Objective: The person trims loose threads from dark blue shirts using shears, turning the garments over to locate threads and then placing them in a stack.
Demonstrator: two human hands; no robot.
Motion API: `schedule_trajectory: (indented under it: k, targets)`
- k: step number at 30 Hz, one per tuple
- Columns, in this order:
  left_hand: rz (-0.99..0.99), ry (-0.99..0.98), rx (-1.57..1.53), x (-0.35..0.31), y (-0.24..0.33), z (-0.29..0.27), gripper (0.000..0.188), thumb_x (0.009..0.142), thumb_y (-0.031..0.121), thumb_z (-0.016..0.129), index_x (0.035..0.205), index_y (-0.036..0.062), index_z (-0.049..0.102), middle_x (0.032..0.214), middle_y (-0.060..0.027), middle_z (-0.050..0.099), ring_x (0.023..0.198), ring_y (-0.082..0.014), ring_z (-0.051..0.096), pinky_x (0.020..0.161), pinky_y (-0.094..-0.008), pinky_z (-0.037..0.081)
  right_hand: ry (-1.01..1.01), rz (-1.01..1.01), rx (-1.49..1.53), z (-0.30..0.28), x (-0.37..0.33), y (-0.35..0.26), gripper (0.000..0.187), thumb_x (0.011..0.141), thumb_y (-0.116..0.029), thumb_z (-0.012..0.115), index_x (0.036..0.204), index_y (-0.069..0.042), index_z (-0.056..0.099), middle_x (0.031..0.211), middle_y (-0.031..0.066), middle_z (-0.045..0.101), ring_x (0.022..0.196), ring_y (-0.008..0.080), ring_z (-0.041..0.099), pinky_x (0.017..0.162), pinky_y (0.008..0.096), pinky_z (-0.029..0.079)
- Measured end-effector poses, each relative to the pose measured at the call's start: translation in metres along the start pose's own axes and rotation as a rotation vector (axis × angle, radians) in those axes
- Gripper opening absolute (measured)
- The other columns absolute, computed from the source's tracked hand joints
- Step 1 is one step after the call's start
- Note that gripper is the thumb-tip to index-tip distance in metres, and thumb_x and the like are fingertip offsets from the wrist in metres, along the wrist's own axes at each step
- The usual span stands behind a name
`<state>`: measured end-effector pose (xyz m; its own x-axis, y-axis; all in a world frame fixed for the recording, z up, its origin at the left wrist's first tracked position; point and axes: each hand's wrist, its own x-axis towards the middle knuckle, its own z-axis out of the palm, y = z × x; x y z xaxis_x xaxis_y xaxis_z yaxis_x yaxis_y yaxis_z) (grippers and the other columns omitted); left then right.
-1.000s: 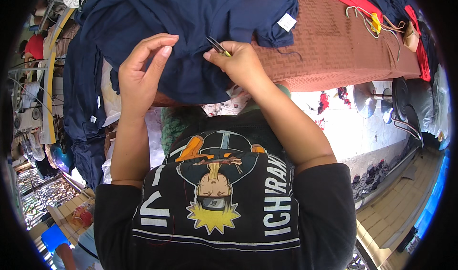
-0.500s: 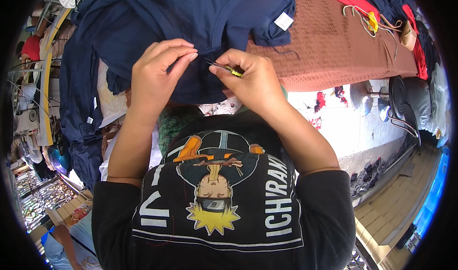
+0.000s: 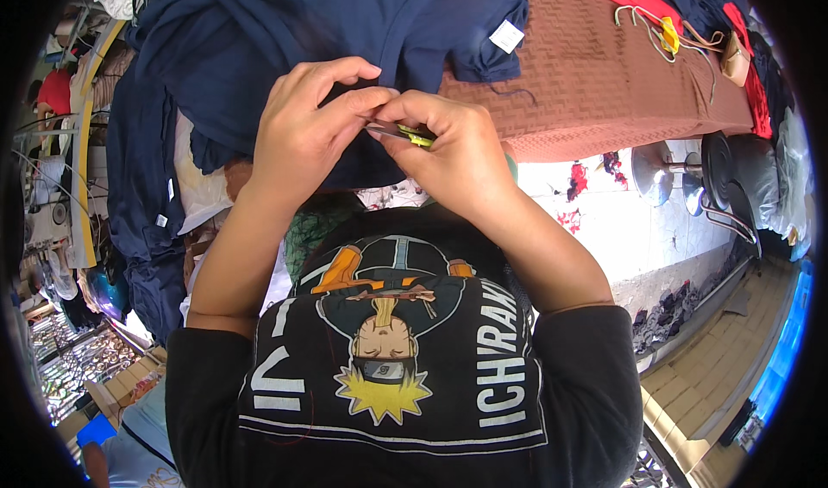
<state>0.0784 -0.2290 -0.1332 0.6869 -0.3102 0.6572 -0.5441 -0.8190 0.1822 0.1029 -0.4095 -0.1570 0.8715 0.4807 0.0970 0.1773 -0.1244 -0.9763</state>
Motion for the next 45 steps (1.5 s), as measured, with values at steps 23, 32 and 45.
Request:
schedule_trajectory:
  k: [23, 32, 45]
  targets:
    - [-0.134, -0.42, 0.124, 0.004, 0.005, -0.069, 0.017, 0.081, 0.008, 0.067, 0.096, 0.002, 0.071, 0.116, -0.0094, 0.065, 0.096, -0.0242, 0.063, 0.08, -0.0297, 0.048, 0.213, -0.405, -0.535, -0.018, 0.023, -0.014, 0.022, 0.083, -0.021, 0.071, 0.093, -0.002, 0.067, 0.073, 0.0136, 0.065, 0.059, 0.0281, 0.062, 0.054, 0.035, 0.048]
    - [-0.625, -0.345, -0.278, 0.002, 0.027, -0.06, 0.013, 0.081, 0.007, 0.07, 0.09, 0.0014, 0.064, 0.085, -0.0099, 0.067, 0.074, -0.0179, 0.067, 0.065, -0.027, 0.049, 0.046, 0.052, -0.115, -0.032, 0.052, 0.025, 0.031, 0.084, -0.026, 0.072, 0.099, 0.001, 0.065, 0.071, 0.0016, 0.061, 0.061, 0.0115, 0.055, 0.055, 0.0261, 0.042]
    - [-0.383, 0.537, -0.01, 0.023, -0.006, 0.031, 0.058, 0.061, 0.003, 0.077, 0.11, 0.0082, 0.047, 0.11, -0.0102, 0.053, 0.104, -0.0322, 0.051, 0.089, -0.0449, 0.037, -0.119, 0.155, 0.379, -0.015, 0.072, -0.053, 0.02, 0.083, -0.021, 0.074, 0.073, -0.007, 0.064, 0.056, -0.0086, 0.044, 0.046, 0.0003, 0.031, 0.043, 0.0188, 0.02]
